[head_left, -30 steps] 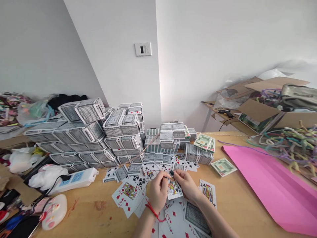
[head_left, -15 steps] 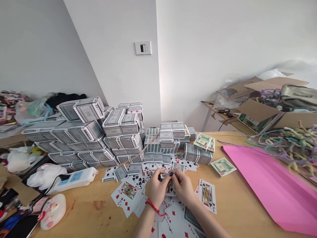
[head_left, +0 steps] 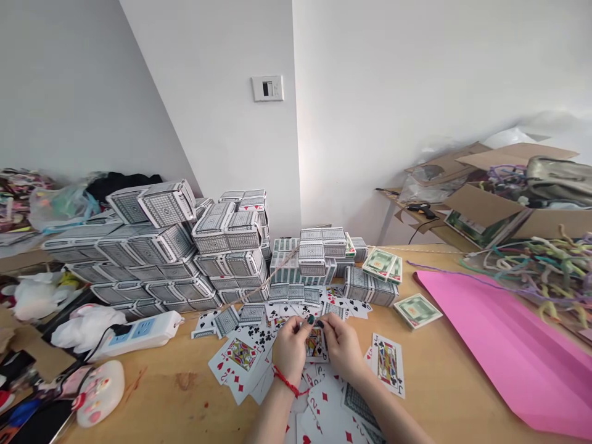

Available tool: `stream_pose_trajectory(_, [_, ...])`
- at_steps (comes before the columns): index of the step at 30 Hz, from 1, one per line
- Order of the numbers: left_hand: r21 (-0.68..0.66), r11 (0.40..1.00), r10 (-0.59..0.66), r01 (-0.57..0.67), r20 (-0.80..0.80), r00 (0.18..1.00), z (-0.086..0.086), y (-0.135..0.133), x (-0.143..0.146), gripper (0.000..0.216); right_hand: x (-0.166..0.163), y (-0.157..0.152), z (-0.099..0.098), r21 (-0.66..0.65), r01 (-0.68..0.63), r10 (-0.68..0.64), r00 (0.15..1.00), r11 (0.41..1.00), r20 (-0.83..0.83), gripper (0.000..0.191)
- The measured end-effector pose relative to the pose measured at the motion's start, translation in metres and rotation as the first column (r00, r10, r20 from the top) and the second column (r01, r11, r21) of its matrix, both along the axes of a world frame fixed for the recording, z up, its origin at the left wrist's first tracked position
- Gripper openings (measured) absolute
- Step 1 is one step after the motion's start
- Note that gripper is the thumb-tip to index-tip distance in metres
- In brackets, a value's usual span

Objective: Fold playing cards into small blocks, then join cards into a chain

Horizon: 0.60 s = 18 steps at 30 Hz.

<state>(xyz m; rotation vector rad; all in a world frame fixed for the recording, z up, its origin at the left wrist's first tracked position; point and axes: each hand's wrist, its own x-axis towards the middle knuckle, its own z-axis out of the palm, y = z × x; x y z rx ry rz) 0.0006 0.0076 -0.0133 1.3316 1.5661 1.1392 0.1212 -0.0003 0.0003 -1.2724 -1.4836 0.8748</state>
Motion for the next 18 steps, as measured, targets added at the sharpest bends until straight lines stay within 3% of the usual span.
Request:
stream_pose_trajectory(12, [0.051, 0.999, -0.012, 0.006, 0.119, 0.993, 0.002, 0.001, -0.002, 0.035, 0.004, 0.001, -0.001, -0.037, 0.004, -0.001, 0.997, 0.999, 0.074, 0.031])
stream_pose_trajectory(15, [0.043, 0.999, -0.012, 0.005, 0.163, 0.987, 0.002, 0.003, -0.003, 0.036, 0.004, 0.004, -0.007, -0.115, 0.01, -0.013, 1.0, 0.993, -0.027, 0.035])
stream_pose_trajectory(18, [0.025, 1.0, -0.005, -0.001, 0.261, 0.965, 0.005, 0.004, -0.002, 0.035, 0.006, 0.009, -0.014, -0.214, -0.034, -0.024, 0.965, 0.976, -0.263, 0.038])
